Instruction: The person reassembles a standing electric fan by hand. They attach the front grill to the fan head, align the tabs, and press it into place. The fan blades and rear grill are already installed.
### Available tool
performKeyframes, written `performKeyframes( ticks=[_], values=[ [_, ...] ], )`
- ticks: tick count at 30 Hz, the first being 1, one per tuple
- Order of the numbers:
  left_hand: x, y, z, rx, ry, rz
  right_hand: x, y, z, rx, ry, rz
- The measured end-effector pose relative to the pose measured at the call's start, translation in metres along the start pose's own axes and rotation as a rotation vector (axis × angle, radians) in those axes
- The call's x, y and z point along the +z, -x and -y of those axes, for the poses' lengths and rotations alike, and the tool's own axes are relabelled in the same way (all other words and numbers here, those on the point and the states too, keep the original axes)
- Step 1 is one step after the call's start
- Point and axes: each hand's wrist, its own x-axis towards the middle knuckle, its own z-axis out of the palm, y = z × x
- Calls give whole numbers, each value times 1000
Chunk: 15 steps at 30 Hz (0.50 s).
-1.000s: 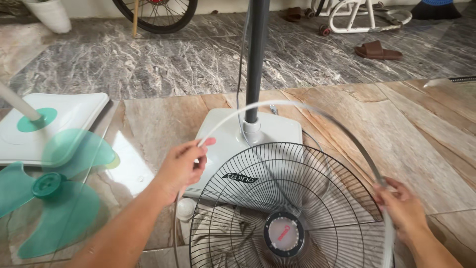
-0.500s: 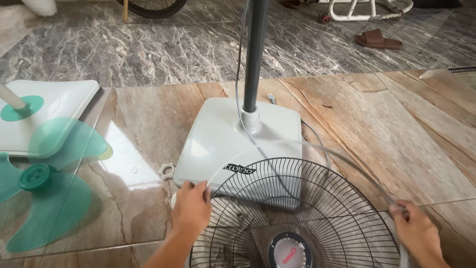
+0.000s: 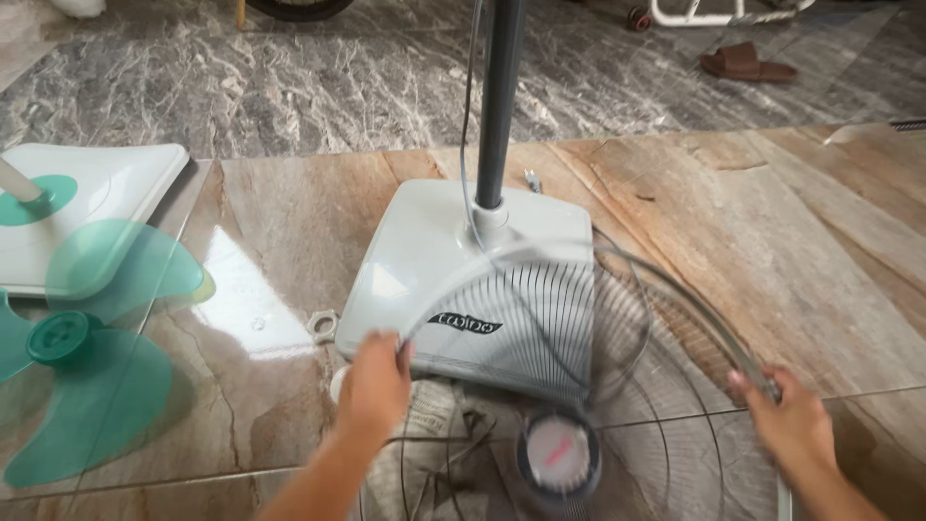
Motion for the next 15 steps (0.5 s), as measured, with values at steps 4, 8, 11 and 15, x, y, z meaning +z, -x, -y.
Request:
performKeyframes(
  ticks=[4, 8, 11, 15],
  values=[
    [-8, -52, 3, -17, 52, -29, 8, -7, 29, 34, -115, -3],
    [0, -67, -2, -15, 107, -122, 23, -10, 42, -6, -238, -118],
    [1, -54, -1, -43, 109, -121, 21, -2, 36, 52, -528, -40],
    [-9, -46, -4, -116, 256, -107, 12, 10, 42, 101, -525, -40]
  ],
)
